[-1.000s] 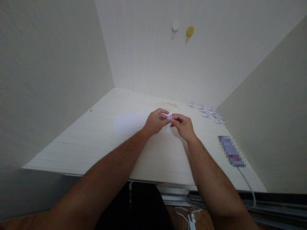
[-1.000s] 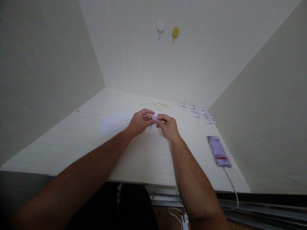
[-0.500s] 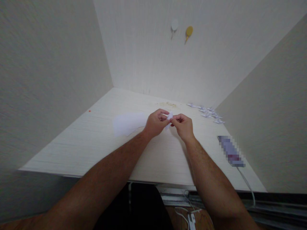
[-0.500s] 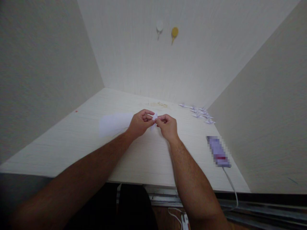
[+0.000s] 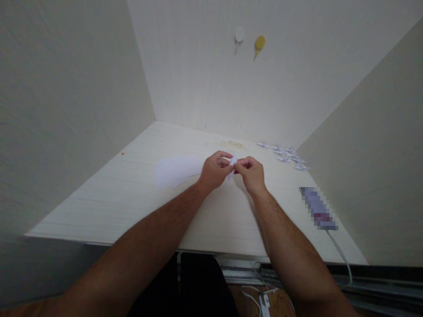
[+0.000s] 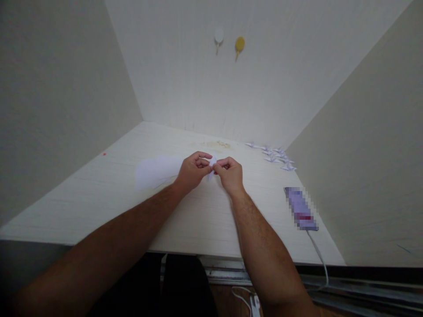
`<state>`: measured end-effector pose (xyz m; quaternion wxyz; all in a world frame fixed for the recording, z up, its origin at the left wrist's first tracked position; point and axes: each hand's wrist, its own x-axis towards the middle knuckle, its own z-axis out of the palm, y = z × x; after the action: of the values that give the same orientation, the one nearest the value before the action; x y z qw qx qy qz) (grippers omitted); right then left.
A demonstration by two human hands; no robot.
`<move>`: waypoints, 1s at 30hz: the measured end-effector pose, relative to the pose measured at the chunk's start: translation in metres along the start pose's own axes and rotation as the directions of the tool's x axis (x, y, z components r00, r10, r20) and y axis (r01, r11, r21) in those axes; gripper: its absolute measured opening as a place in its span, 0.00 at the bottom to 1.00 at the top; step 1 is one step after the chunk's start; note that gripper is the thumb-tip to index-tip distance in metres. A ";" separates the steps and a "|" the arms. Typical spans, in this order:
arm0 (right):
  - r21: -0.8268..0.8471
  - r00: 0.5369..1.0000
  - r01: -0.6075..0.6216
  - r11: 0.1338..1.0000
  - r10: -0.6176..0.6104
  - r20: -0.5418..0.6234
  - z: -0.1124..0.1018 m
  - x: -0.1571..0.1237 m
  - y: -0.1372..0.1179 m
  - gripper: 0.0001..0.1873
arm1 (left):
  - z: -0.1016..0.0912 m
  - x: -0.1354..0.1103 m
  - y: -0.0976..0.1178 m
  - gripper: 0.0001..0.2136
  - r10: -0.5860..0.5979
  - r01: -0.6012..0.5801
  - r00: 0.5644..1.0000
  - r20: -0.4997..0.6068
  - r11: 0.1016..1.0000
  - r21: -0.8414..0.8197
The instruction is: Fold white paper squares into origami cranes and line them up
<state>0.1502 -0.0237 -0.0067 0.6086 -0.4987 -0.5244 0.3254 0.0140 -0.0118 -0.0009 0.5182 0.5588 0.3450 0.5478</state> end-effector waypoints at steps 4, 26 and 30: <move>0.002 1.000 0.000 1.000 0.000 -0.005 0.000 0.000 0.001 0.06 | -0.001 0.000 0.000 0.15 0.010 -0.010 1.000 0.011 1.000 0.007; 0.195 0.995 -0.099 0.976 0.099 0.012 0.004 0.000 -0.006 0.19 | 0.006 0.000 0.003 0.12 -0.015 0.015 0.993 -0.116 1.000 -0.004; 0.093 0.994 -0.105 0.990 0.103 0.030 0.006 -0.002 -0.007 0.17 | 0.004 0.001 0.000 0.14 -0.033 0.026 0.988 -0.153 0.999 -0.046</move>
<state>0.1432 -0.0261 -0.0007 0.6071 -0.4920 -0.4893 0.3871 0.0177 -0.0119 0.0001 0.5102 0.4983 0.3803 0.5889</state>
